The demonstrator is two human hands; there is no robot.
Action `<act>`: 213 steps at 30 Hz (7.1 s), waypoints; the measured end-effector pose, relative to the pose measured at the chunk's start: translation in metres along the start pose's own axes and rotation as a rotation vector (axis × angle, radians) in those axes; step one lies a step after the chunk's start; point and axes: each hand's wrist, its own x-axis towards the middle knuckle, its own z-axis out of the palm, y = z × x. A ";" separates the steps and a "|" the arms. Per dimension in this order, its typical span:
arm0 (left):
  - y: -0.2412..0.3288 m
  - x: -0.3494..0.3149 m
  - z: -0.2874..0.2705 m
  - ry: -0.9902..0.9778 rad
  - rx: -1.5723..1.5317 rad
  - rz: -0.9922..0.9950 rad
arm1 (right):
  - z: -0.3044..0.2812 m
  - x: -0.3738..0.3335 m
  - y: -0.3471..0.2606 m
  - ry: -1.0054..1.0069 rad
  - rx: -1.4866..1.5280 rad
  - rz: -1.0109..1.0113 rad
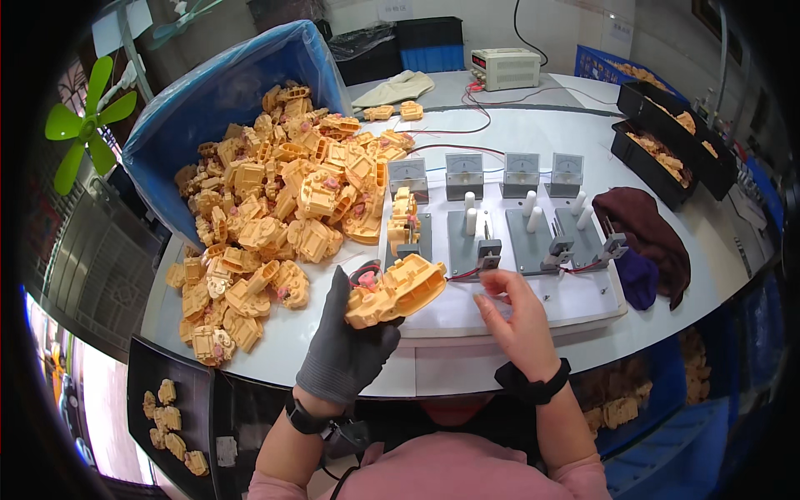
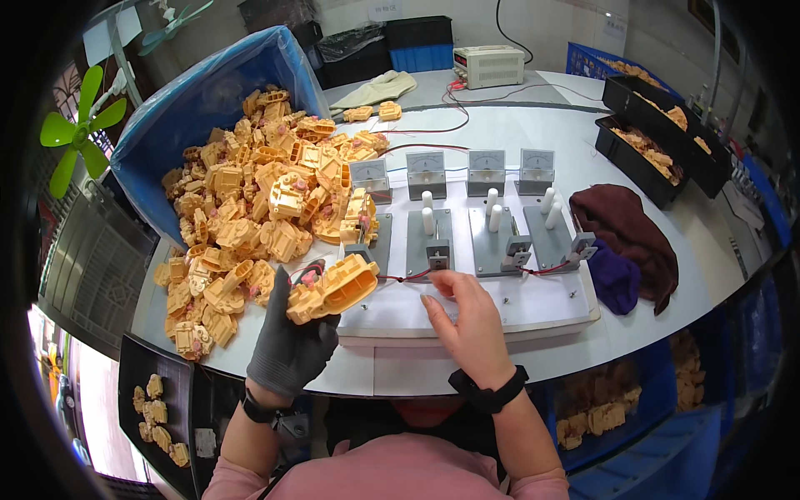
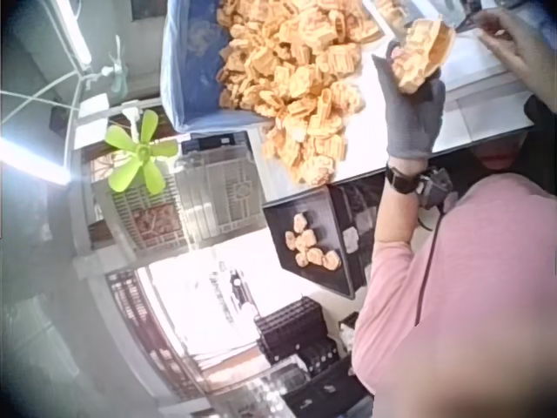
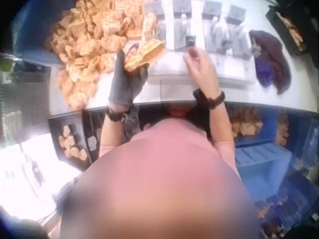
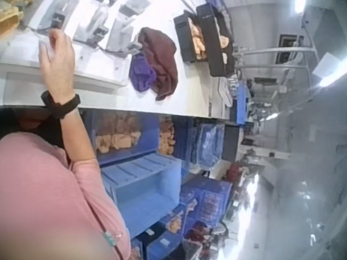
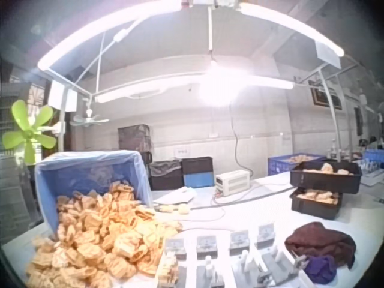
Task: Test yellow plastic components on a multi-station electrical testing rig.
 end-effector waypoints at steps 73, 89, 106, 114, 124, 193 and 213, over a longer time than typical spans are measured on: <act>0.068 0.017 -0.048 -0.133 1.598 0.686 | 0.007 -0.001 0.025 0.156 0.416 0.018; 0.055 0.006 -0.137 0.149 2.374 0.605 | 0.007 0.001 0.013 0.165 0.240 -0.037; 0.041 0.012 -0.133 0.184 1.562 0.509 | 0.008 0.000 0.006 0.107 0.147 0.141; 0.041 -0.002 -0.124 0.174 0.574 0.212 | 0.009 -0.003 0.012 0.099 0.139 0.149; 0.041 -0.029 -0.101 0.077 0.185 0.180 | 0.011 -0.003 0.011 0.108 0.088 0.166; -0.055 0.135 0.176 -0.950 2.430 0.547 | -0.054 -0.003 0.047 0.319 0.453 0.115; -0.025 -0.100 -0.082 0.032 1.572 0.632 | -0.054 -0.004 0.055 0.429 0.407 0.077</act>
